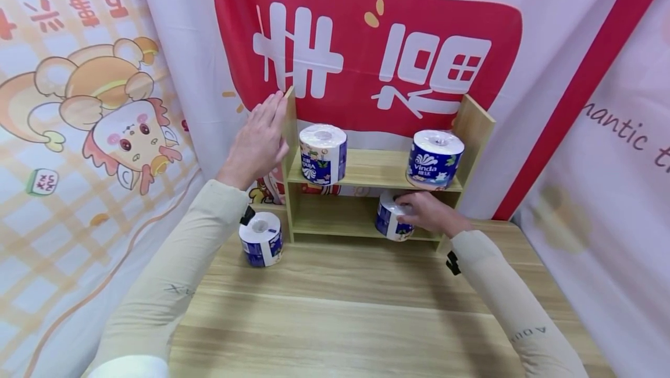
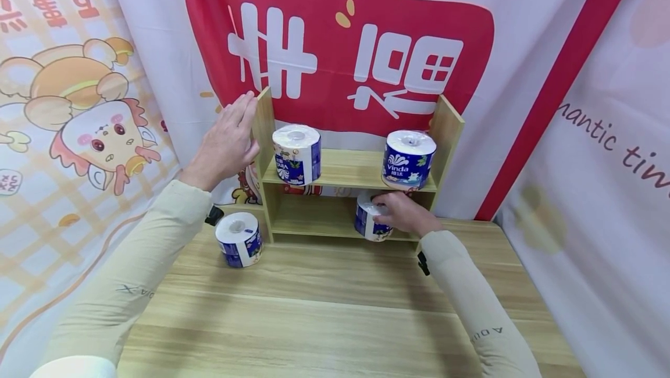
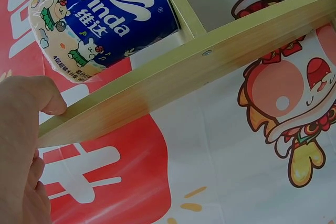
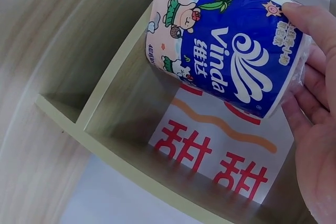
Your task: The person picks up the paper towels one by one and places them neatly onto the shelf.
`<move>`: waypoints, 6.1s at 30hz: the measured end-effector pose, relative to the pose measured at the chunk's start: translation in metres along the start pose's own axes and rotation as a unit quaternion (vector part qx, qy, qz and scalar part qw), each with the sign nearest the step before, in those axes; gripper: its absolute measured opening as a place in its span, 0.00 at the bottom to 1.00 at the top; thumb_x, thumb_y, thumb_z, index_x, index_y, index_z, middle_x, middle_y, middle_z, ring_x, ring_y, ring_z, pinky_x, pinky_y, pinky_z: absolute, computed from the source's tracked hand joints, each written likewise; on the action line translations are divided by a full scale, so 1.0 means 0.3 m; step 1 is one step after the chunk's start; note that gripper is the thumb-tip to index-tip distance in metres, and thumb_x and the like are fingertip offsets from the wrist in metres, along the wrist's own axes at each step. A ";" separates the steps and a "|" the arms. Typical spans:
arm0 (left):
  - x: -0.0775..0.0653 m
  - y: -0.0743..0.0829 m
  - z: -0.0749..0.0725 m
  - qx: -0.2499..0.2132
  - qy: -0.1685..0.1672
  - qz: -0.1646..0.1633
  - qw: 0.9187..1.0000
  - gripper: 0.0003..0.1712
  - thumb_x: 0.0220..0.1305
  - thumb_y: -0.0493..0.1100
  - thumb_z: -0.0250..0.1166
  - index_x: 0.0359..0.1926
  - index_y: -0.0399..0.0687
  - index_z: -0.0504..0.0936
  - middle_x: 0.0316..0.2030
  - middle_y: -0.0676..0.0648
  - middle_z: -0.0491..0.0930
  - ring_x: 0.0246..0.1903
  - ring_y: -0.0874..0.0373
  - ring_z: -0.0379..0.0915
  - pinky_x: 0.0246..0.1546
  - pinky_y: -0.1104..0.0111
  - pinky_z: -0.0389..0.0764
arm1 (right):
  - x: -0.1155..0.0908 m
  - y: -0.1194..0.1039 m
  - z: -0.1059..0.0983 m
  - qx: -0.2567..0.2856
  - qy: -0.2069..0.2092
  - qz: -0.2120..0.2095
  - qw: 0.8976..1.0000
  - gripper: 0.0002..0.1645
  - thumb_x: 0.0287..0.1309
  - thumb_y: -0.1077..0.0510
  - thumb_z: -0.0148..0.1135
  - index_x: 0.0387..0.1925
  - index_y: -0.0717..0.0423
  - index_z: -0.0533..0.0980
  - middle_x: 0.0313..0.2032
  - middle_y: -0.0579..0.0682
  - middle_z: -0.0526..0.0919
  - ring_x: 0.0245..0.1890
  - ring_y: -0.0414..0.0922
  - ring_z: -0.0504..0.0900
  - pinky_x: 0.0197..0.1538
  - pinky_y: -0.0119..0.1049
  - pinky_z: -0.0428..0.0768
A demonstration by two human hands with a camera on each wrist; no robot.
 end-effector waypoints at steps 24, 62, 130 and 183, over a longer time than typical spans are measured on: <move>0.001 0.004 -0.003 0.006 0.000 0.001 1.000 0.50 0.72 0.45 0.63 0.85 0.41 0.46 0.85 0.40 0.50 0.84 0.43 0.47 0.84 0.52 0.55 | -0.018 -0.025 0.000 -0.032 0.026 -0.033 0.999 0.28 0.68 0.54 0.70 0.63 0.66 0.79 0.58 0.63 0.86 0.59 0.59 0.86 0.64 0.57 0.84; 0.005 0.003 0.002 -0.006 -0.006 -0.010 1.000 0.51 0.70 0.43 0.65 0.84 0.40 0.47 0.84 0.38 0.50 0.84 0.41 0.47 0.83 0.49 0.56 | -0.058 -0.253 -0.099 -0.042 -0.011 -0.051 0.998 0.34 0.66 0.47 0.73 0.69 0.53 0.77 0.69 0.55 0.80 0.70 0.56 0.79 0.69 0.57 0.81; 0.000 0.008 0.015 -0.009 -0.006 -0.007 1.000 0.50 0.70 0.43 0.65 0.84 0.39 0.48 0.84 0.38 0.51 0.84 0.41 0.48 0.83 0.49 0.56 | -0.281 -0.010 -0.666 -0.282 0.141 0.115 0.942 0.61 0.72 0.28 0.46 0.85 0.56 0.32 0.86 0.57 0.29 0.86 0.61 0.34 0.84 0.65 0.46; -0.080 0.068 -0.104 0.044 -0.066 0.070 0.994 0.48 0.68 0.44 0.68 0.81 0.32 0.56 0.82 0.33 0.56 0.81 0.35 0.53 0.79 0.42 0.61 | -0.281 0.007 -0.679 -0.271 0.138 0.114 0.946 0.60 0.72 0.24 0.42 0.86 0.54 0.33 0.86 0.56 0.31 0.86 0.61 0.34 0.84 0.65 0.48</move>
Point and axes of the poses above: each hand's wrist, its own x-axis towards the middle knuckle, its own z-axis out of the palm, y = z × x, the point moved 10 cm from there along x, towards the middle knuckle
